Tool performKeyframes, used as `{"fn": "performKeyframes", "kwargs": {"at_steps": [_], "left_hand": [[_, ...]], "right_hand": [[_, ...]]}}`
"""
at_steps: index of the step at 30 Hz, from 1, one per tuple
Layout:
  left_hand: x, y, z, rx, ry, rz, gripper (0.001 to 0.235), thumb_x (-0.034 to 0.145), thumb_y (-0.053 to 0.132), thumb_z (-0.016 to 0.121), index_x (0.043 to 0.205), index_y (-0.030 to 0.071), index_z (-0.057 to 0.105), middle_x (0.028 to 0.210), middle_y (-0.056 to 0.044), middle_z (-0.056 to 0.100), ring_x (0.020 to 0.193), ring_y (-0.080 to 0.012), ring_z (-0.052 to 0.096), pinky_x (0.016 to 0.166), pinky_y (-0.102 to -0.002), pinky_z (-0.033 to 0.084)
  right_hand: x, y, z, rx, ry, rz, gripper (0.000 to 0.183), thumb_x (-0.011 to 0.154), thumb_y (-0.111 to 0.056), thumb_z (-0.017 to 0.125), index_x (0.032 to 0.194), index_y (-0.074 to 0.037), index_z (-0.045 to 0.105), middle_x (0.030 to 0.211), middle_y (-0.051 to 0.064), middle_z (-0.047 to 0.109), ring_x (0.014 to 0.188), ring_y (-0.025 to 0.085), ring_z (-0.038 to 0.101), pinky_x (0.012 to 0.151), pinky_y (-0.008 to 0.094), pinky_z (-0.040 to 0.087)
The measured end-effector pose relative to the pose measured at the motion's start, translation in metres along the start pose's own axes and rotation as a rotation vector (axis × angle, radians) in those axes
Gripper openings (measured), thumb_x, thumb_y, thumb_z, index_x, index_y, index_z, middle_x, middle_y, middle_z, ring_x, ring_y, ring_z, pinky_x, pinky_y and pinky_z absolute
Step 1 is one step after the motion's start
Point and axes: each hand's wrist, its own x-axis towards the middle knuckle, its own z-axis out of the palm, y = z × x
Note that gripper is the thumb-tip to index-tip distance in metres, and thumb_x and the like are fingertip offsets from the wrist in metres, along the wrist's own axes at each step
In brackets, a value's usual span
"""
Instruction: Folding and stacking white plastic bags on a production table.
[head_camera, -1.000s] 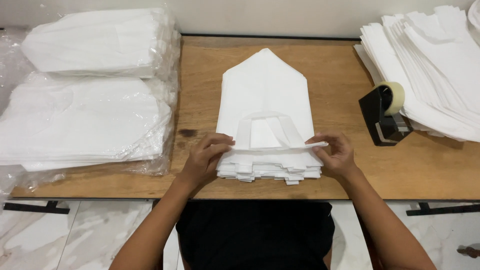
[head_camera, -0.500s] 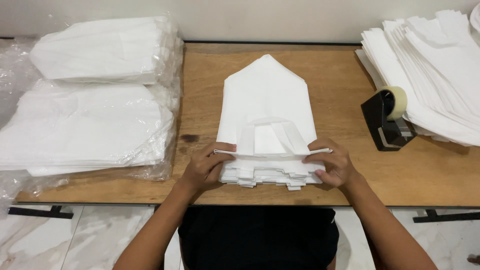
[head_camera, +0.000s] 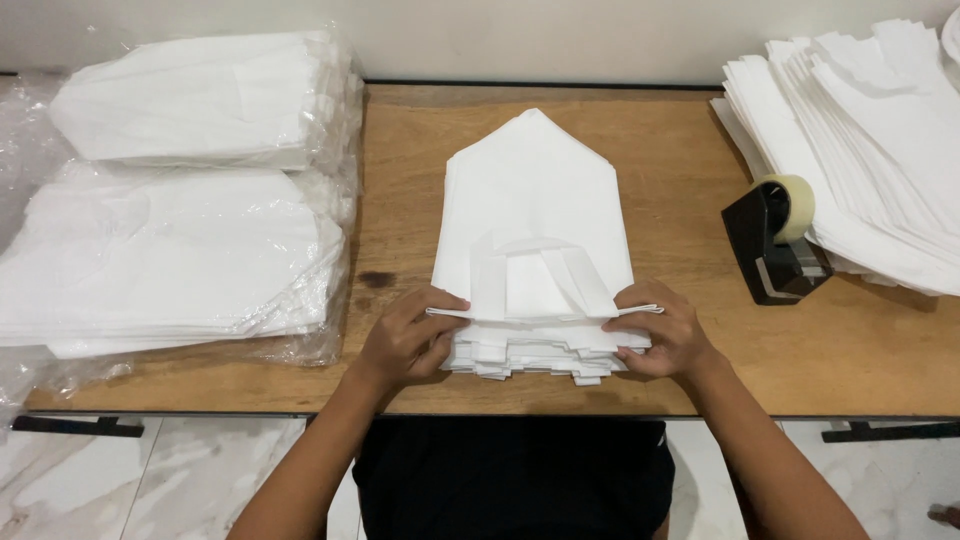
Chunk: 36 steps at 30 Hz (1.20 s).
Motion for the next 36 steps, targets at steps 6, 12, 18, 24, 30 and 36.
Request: {"fn": "performKeyframes", "kwargs": {"at_steps": [6, 12, 18, 24, 30, 36], "left_hand": [[0.001, -0.002, 0.001, -0.008, -0.017, -0.011, 0.017, 0.088, 0.026, 0.063, 0.093, 0.013, 0.075, 0.101, -0.005, 0.072, 0.091, -0.0269, 0.071, 0.082, -0.04, 0.057], [0.01, 0.005, -0.002, 0.005, -0.036, 0.001, 0.011, 0.086, 0.025, 0.074, 0.089, 0.015, 0.076, 0.098, -0.005, 0.071, 0.09, -0.0275, 0.07, 0.084, -0.042, 0.056], [0.023, 0.014, -0.011, -0.041, -0.051, -0.065, 0.01, 0.088, 0.022, 0.074, 0.085, 0.013, 0.077, 0.095, -0.005, 0.074, 0.088, -0.0259, 0.072, 0.083, -0.041, 0.057], [0.022, 0.003, 0.003, -0.047, 0.031, -0.098, 0.012, 0.086, 0.022, 0.077, 0.082, 0.011, 0.076, 0.093, -0.004, 0.074, 0.086, -0.0256, 0.073, 0.082, -0.042, 0.057], [0.043, 0.006, -0.004, 0.008, 0.053, 0.182, 0.021, 0.092, 0.01, 0.069, 0.075, 0.0, 0.061, 0.097, -0.015, 0.065, 0.082, -0.0274, 0.066, 0.07, -0.041, 0.056], [-0.002, -0.023, -0.002, 0.231, 0.022, 0.122, 0.015, 0.092, 0.017, 0.072, 0.096, 0.005, 0.064, 0.105, -0.004, 0.069, 0.093, -0.0209, 0.073, 0.086, -0.04, 0.05]], "right_hand": [[-0.007, 0.006, 0.001, -0.01, 0.01, 0.0, 0.027, 0.081, -0.04, 0.072, 0.082, -0.013, 0.079, 0.082, 0.01, 0.069, 0.071, 0.029, 0.066, 0.067, 0.041, 0.055], [-0.004, 0.001, 0.004, -0.05, 0.079, -0.033, 0.026, 0.084, -0.036, 0.069, 0.08, -0.012, 0.08, 0.079, 0.01, 0.071, 0.068, 0.028, 0.067, 0.062, 0.04, 0.054], [0.003, -0.004, 0.007, -0.111, 0.128, -0.125, 0.023, 0.085, -0.03, 0.066, 0.078, -0.012, 0.078, 0.08, 0.01, 0.071, 0.065, 0.027, 0.067, 0.057, 0.04, 0.054], [0.007, -0.003, 0.008, -0.203, 0.161, -0.172, 0.019, 0.084, -0.024, 0.068, 0.072, -0.01, 0.073, 0.074, 0.01, 0.07, 0.057, 0.029, 0.065, 0.048, 0.043, 0.051], [0.011, -0.007, -0.004, -0.232, 0.007, -0.208, 0.016, 0.087, -0.01, 0.063, 0.075, -0.002, 0.055, 0.094, 0.019, 0.061, 0.07, 0.032, 0.063, 0.056, 0.042, 0.052], [0.016, -0.019, 0.005, -0.17, -0.11, -0.066, 0.015, 0.089, -0.014, 0.065, 0.08, -0.003, 0.059, 0.099, 0.013, 0.062, 0.078, 0.032, 0.063, 0.063, 0.043, 0.053]]}}
